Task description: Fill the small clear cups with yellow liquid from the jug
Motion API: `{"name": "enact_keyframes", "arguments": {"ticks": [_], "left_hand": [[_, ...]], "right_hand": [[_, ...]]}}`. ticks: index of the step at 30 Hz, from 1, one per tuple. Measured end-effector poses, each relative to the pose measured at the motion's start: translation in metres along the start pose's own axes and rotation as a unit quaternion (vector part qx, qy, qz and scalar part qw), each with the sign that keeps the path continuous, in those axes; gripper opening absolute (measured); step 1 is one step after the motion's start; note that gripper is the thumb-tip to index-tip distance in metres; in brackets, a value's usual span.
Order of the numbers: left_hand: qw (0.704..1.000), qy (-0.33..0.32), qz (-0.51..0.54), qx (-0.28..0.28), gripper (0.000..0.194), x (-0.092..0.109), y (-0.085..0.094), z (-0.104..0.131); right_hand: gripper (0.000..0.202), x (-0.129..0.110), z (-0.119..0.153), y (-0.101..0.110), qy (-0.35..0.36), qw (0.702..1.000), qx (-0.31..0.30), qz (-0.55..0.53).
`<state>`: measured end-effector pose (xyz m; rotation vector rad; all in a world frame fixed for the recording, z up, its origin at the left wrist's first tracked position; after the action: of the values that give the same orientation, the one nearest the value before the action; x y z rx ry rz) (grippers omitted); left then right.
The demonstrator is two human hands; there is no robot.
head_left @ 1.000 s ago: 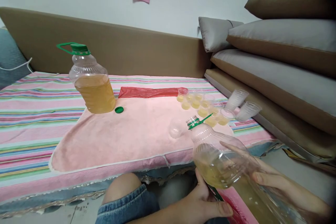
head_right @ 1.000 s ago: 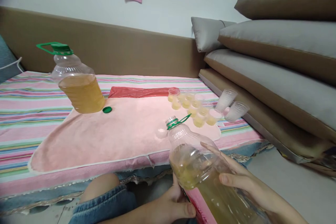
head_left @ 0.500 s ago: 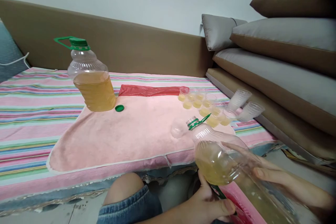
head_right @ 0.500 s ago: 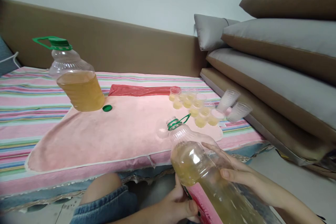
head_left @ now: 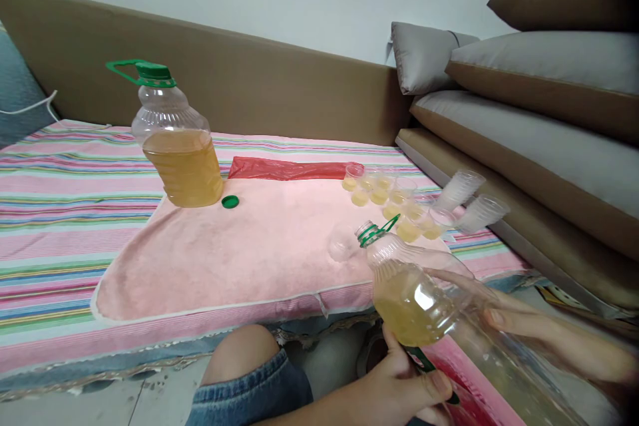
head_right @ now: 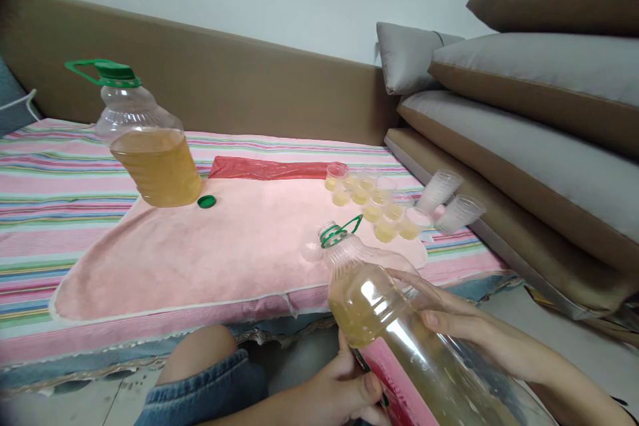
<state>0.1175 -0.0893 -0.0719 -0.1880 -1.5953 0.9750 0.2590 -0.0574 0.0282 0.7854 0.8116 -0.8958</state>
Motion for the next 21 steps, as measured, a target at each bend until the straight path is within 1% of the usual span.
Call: {"name": "enact_keyframes", "arguments": {"ticks": [2, 7, 10, 13, 18, 21], "left_hand": [[1.0, -0.005, 0.005, 0.001, 0.109, 0.001, -0.001, 0.0], [1.0, -0.008, 0.028, 0.002, 0.117, 0.005, -0.005, -0.001], [0.999, -0.022, 0.043, -0.012, 0.113, 0.008, -0.009, -0.001], [0.997, -0.03, 0.066, -0.019, 0.108, 0.01, -0.011, -0.001], [0.996, -0.034, 0.078, -0.035, 0.11, 0.008, -0.012, -0.002], [0.995, -0.041, 0.088, -0.032, 0.107, 0.008, -0.012, -0.003]], "right_hand": [[0.069, -0.004, 0.0, -0.001, -0.004, 1.0, 0.0, 0.002], [0.07, -0.012, 0.0, -0.005, -0.009, 1.0, -0.001, -0.026], [0.066, -0.015, 0.0, -0.005, -0.014, 1.0, 0.003, -0.026], [0.058, -0.016, 0.0, -0.003, -0.001, 1.0, 0.008, -0.026], [0.056, -0.001, -0.002, 0.01, -0.015, 1.0, 0.003, 0.003], [0.057, 0.005, -0.004, 0.016, -0.011, 1.0, 0.002, 0.002]]}}
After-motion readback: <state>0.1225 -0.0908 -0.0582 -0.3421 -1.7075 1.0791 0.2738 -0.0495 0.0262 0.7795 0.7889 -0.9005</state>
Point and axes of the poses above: each hand's wrist, its own z-axis away from the middle knuckle, its own y-axis out of the back of the hand, x = y × z, the point moved 6 cm from there along -z, towards the middle knuckle, and after that the axes turned 2 degrees about -y, right-handed, at the moved point
